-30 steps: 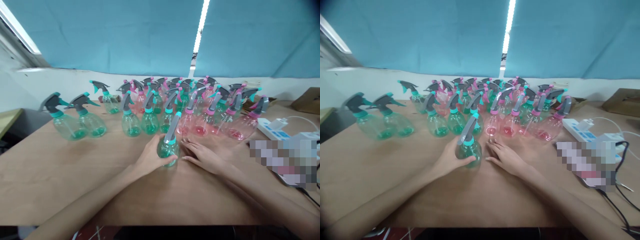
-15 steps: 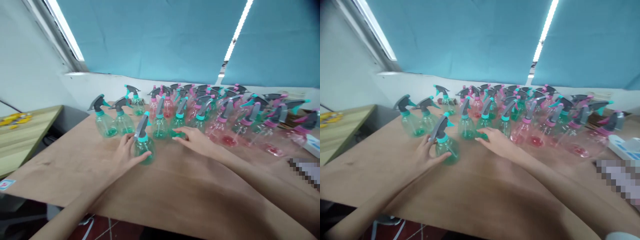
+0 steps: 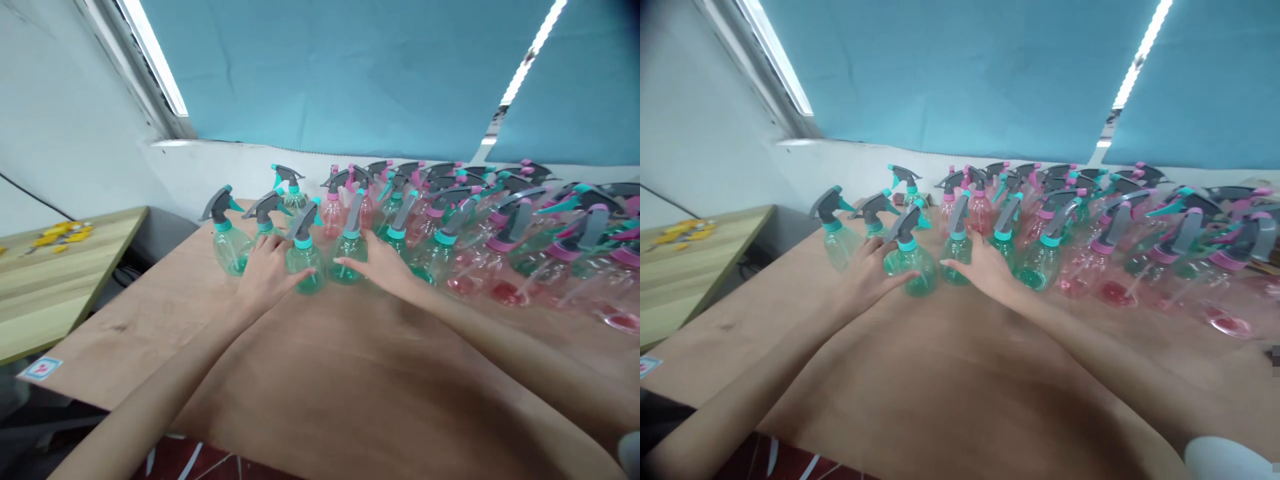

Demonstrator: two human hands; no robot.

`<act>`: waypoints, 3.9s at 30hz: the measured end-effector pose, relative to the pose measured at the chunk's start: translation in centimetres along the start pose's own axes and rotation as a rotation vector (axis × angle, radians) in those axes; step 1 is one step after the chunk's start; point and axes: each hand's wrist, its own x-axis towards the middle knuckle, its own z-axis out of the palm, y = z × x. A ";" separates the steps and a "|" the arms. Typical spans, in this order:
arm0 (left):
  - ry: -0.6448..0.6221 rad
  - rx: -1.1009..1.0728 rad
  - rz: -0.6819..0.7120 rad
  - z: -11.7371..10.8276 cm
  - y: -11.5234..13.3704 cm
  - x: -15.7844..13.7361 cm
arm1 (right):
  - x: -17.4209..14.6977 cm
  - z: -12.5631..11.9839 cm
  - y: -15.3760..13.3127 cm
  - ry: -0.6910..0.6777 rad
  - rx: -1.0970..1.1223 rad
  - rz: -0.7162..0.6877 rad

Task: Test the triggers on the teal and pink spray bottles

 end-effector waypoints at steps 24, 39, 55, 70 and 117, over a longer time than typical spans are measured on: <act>-0.099 0.052 -0.076 0.7 0.8 3.1 | 0.4 -0.3 -1.1 -0.080 -0.201 0.045; -0.182 -0.294 -0.130 -1.1 4.8 -2.5 | -5.4 -1.3 -1.6 -0.073 -0.265 -0.064; -0.225 -0.942 -0.037 0.4 18.9 -0.5 | -14.3 -6.1 1.8 -0.048 -0.284 -0.068; -0.234 -1.270 0.018 4.7 25.2 2.4 | -17.0 -8.8 13.4 -0.072 -0.014 -0.264; -0.274 -1.020 -0.043 4.3 26.5 4.8 | -17.1 -10.6 19.6 -0.179 -0.054 -0.115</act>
